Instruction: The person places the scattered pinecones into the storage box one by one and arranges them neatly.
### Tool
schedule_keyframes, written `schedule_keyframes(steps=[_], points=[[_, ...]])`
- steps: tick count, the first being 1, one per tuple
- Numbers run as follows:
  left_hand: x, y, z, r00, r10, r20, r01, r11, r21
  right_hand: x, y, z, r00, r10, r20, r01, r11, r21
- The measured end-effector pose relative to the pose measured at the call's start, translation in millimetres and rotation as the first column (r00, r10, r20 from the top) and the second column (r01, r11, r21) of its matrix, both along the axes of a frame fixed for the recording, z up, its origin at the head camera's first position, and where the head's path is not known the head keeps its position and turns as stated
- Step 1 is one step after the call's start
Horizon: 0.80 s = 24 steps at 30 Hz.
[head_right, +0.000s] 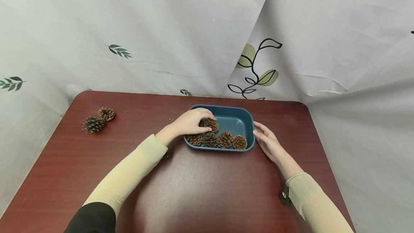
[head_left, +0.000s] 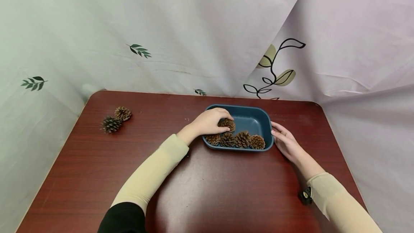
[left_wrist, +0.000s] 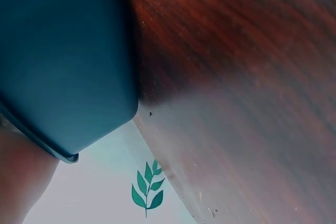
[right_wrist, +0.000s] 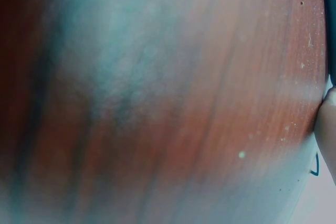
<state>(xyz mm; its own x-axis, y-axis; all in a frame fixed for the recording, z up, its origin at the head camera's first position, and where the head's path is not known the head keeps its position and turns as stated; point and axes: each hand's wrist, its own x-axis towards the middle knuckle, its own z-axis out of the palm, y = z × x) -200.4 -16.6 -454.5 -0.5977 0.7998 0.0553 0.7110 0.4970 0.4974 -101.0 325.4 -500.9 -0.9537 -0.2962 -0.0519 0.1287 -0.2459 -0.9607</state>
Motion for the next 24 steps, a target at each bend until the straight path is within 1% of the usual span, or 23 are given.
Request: schedule_keyframes(steps=[7,12,18,24], points=[[-0.7,-0.4,1.2,1.0,-0.003,0.014,0.003,1.0,-0.003,0.4,0.5,-0.2,1.0,-0.002,0.009,0.002,1.0,0.009],[-1.5,-3.4,4.2,1.0,0.009,0.011,-0.009,1.0,0.019,0.5,0.4,-0.7,1.0,0.003,0.003,-0.003,1.0,0.001],[-1.7,-11.4,8.3,0.999,0.035,-0.007,-0.035,0.997,0.064,0.3,0.5,-1.4,1.0,-0.001,0.0,0.001,1.0,-0.004],[2.4,-27.2,7.3,0.996,0.084,0.009,-0.084,0.986,0.143,0.1,0.2,-1.0,1.0,-0.001,0.0,0.001,1.0,0.003]])
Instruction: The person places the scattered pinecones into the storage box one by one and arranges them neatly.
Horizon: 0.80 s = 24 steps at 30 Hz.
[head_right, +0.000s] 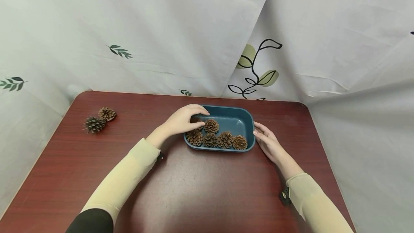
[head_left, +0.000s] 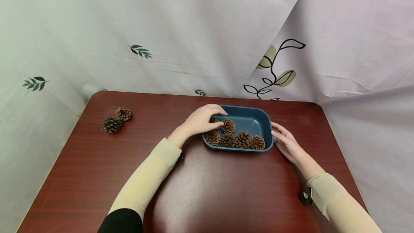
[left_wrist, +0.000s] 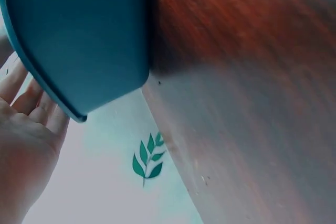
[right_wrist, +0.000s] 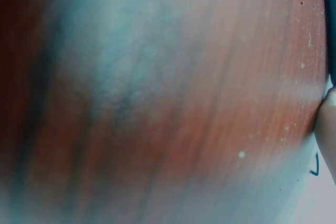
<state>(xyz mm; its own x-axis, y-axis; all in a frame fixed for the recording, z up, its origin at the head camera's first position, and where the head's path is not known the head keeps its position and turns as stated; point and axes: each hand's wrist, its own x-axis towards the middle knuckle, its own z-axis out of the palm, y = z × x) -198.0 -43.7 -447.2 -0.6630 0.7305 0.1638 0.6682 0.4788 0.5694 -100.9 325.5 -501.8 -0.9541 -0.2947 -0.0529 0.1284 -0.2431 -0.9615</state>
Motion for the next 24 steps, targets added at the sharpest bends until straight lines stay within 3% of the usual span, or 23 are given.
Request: schedule_keyframes(steps=[11,24], points=[[9.9,-33.4,0.8,0.992,0.128,-0.019,-0.123,0.981,0.148,-0.6,0.2,1.0,1.0,-0.016,0.01,0.016,1.0,0.022],[18.7,-80.3,8.1,0.971,0.223,-0.09,-0.204,0.963,0.177,-0.2,-0.3,2.6,0.999,-0.019,0.033,0.018,0.999,0.026]])
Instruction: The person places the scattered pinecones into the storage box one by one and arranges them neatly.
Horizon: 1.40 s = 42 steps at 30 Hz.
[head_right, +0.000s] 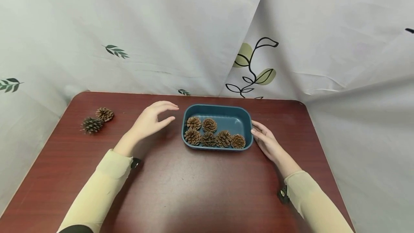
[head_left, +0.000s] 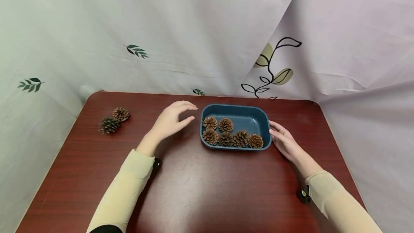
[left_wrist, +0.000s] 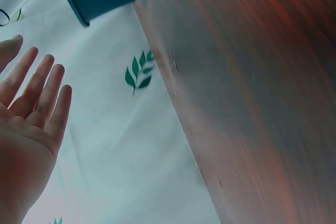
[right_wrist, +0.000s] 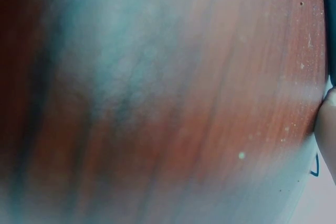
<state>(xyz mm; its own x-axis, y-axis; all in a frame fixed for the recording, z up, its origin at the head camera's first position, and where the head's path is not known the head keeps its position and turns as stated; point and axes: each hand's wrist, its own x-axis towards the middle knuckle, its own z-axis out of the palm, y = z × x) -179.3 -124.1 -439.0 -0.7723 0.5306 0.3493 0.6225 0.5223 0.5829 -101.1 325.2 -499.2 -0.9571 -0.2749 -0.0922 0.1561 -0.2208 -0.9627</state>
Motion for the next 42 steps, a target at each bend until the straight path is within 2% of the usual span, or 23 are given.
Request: schedule_keyframes(steps=[9,15,24,34,39,42], points=[[11.7,-35.8,1.7,0.996,0.084,-0.01,-0.084,0.996,-0.01,2.0,-2.5,0.2,1.0,-0.008,0.0,0.008,1.0,-0.013],[20.4,-58.7,3.0,0.988,0.152,-0.039,-0.152,0.988,0.001,2.0,-3.5,-0.6,1.0,-0.012,0.002,0.012,0.999,-0.038],[31.4,-90.5,0.7,0.968,0.238,-0.085,-0.237,0.971,0.028,1.0,-2.2,-0.6,1.0,-0.012,-0.006,0.012,0.999,-0.033],[49.6,-121.8,-3.0,0.942,0.317,-0.108,-0.315,0.948,0.035,0.5,-1.5,0.2,1.0,-0.01,0.009,0.01,1.0,-0.008],[56.4,-136.5,-2.2,0.926,0.358,-0.119,-0.353,0.933,0.066,0.7,-1.4,0.4,1.0,-0.007,0.01,0.007,1.0,-0.006],[59.9,-145.8,-2.0,0.911,0.397,-0.114,-0.388,0.917,0.094,0.6,-1.6,0.6,1.0,-0.007,0.005,0.007,1.0,-0.015]])
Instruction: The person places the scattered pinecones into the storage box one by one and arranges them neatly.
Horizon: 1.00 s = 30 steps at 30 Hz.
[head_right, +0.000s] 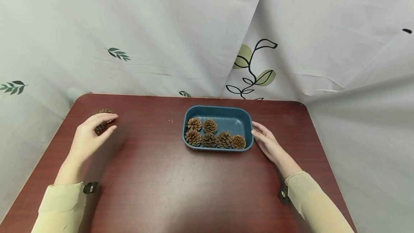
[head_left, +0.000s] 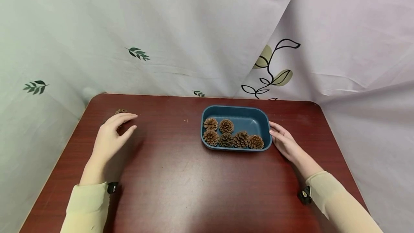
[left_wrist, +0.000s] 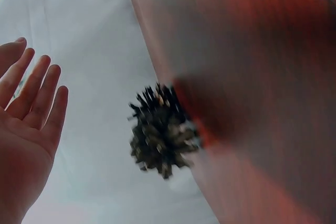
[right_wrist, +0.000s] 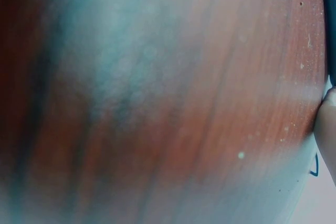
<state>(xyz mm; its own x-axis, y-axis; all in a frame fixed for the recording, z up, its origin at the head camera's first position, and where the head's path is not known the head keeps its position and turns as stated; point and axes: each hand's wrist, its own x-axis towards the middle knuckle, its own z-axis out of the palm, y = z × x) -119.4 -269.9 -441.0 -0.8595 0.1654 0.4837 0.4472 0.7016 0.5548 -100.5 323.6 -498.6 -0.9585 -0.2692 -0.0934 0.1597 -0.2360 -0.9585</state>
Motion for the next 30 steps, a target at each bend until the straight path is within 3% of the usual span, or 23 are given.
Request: schedule_keyframes(steps=[8,17,22,27,30], points=[[8.8,-26.0,-5.8,0.992,0.125,-0.013,-0.124,0.991,0.047,-0.3,-0.2,1.0,1.0,-0.001,-0.008,0.001,1.0,0.0],[17.4,-49.2,-19.9,0.964,0.261,0.051,-0.264,0.962,0.072,1.5,0.7,0.7,1.0,-0.001,0.007,0.001,1.0,0.026],[18.5,-58.6,-25.7,0.931,0.349,0.106,-0.358,0.931,0.074,1.8,1.2,-0.4,1.0,-0.001,0.0,0.001,1.0,0.014],[17.7,-69.5,-28.2,0.876,0.423,0.23,-0.448,0.891,0.069,1.0,1.2,-0.2,1.0,0.001,0.001,-0.001,1.0,0.017],[17.9,-79.3,-29.4,0.843,0.432,0.319,-0.475,0.878,0.067,0.3,0.9,0.1,1.0,0.002,0.005,-0.002,1.0,0.023]])
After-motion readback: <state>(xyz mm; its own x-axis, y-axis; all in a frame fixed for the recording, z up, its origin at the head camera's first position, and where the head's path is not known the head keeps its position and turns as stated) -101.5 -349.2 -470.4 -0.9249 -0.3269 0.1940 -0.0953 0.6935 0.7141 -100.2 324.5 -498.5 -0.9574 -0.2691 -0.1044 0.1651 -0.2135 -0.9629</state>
